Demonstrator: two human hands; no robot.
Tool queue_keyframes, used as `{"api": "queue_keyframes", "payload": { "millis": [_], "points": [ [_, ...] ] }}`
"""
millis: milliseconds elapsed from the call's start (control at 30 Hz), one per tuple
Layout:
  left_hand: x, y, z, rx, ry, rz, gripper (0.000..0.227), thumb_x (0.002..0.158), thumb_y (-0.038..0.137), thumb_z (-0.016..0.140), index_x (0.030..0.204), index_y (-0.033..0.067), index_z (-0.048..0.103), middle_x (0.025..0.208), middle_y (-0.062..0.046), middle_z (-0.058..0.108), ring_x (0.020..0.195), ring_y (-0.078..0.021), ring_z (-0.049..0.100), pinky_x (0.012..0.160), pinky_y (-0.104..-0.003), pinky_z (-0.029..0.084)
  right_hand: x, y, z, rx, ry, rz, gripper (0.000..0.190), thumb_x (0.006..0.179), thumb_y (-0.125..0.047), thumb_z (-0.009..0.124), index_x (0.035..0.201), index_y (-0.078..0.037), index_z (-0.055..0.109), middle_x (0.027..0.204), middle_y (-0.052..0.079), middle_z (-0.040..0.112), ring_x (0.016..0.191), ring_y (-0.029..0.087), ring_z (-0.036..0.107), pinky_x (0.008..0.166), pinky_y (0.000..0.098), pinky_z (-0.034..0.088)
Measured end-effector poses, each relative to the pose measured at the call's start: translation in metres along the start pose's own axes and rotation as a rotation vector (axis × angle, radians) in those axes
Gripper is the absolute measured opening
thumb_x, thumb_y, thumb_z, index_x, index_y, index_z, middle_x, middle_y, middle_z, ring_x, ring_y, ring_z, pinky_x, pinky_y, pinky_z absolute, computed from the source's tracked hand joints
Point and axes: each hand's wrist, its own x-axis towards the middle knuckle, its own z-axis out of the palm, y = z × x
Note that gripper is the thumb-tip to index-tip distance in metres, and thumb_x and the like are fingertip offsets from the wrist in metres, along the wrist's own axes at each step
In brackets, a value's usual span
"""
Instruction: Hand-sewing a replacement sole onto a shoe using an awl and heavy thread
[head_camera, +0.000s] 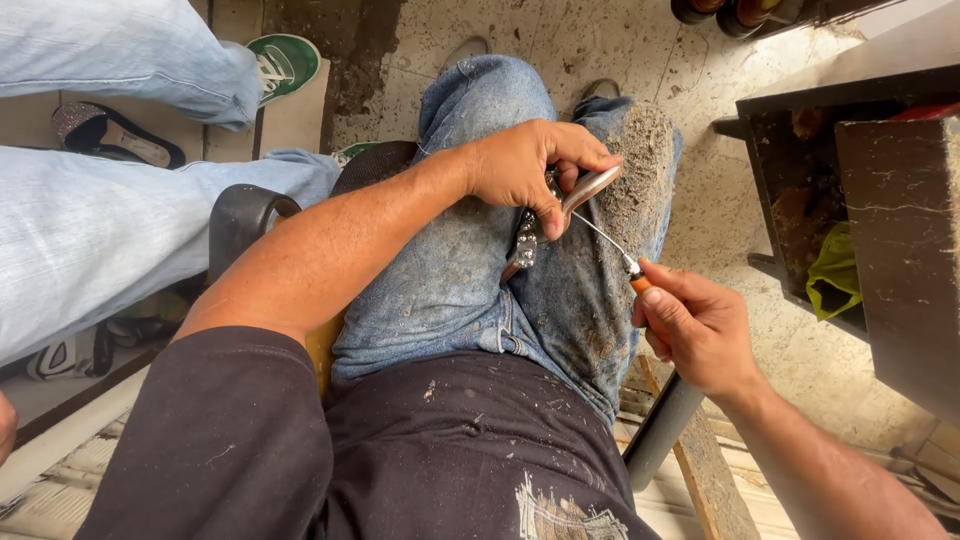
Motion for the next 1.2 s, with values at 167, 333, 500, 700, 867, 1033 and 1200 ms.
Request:
{"api": "queue_keyframes", "payload": {
  "millis": [167,333,500,700,867,1033,1200],
  "points": [
    [0.0,-0.002,0.0,0.004,-0.013,0.003,0.092,0.051,0.017,0.108,0.132,0.0063,0.067,0.129,-0.014,0.063,0.09,-0.014,0.059,0.076,-0.025,0.061,0.0,-0.005,0.0,-0.267,-0.019,-0.206,0.03,0.09,0.0,0.072,0.12,0.001,0.076,0.072,0.024,0.071,0.039,0.018,0.057,0.032,0.0318,0.039],
    [0.001,-0.006,0.0,0.006,-0.007,0.001,0.093,0.051,0.018,0.108,0.133,0.0048,0.066,0.129,-0.015,0.063,0.09,-0.0147,0.06,0.076,-0.025,0.061,0.005,0.004,-0.007,-0.333,-0.064,-0.241,0.034,0.091,0.001,0.069,0.126,0.0,0.073,0.068,0.024,0.069,0.034,0.021,0.054,0.03,0.033,0.039],
    [0.001,-0.006,-0.002,0.0,-0.008,0.002,0.093,0.051,0.018,0.107,0.134,0.0041,0.066,0.129,-0.015,0.063,0.09,-0.0153,0.06,0.077,-0.025,0.061,0.002,0.007,-0.002,-0.105,-0.018,-0.131,0.031,0.095,-0.002,0.066,0.125,0.001,0.071,0.068,0.025,0.067,0.037,0.021,0.054,0.031,0.0331,0.041],
    [0.001,-0.006,-0.003,0.001,-0.006,-0.002,0.094,0.052,0.018,0.107,0.134,0.0031,0.065,0.13,-0.016,0.063,0.09,-0.0148,0.059,0.078,-0.026,0.061,0.002,0.012,-0.001,-0.118,-0.012,-0.144,0.032,0.095,-0.005,0.066,0.126,-0.003,0.072,0.071,0.024,0.067,0.039,0.024,0.055,0.031,0.0342,0.041],
    [0.001,-0.01,-0.004,0.011,-0.005,-0.004,0.094,0.052,0.017,0.107,0.134,0.0031,0.065,0.131,-0.016,0.062,0.09,-0.0151,0.059,0.079,-0.026,0.061,0.006,0.004,0.002,0.158,-0.019,0.155,0.031,0.099,-0.005,0.059,0.128,0.003,0.065,0.066,0.025,0.064,0.037,0.02,0.052,0.03,0.0338,0.044],
    [0.0,-0.006,-0.001,0.004,0.009,-0.018,0.095,0.049,0.02,0.108,0.133,0.0022,0.066,0.13,-0.015,0.063,0.091,-0.0153,0.061,0.079,-0.026,0.061,0.006,-0.011,0.019,-0.021,0.029,-0.009,0.031,0.096,-0.005,0.066,0.126,0.0,0.07,0.067,0.02,0.07,0.04,0.016,0.059,0.037,0.0292,0.047],
    [0.002,0.023,0.002,0.098,-0.009,-0.009,0.093,0.053,0.022,0.107,0.133,0.0021,0.065,0.13,-0.017,0.062,0.09,-0.018,0.061,0.079,-0.029,0.06,0.023,-0.007,0.009,-0.527,0.028,-0.258,0.026,0.096,-0.021,0.07,0.118,-0.008,0.074,0.07,0.016,0.064,0.052,0.024,0.059,0.044,0.0386,0.048]
  ]
}}
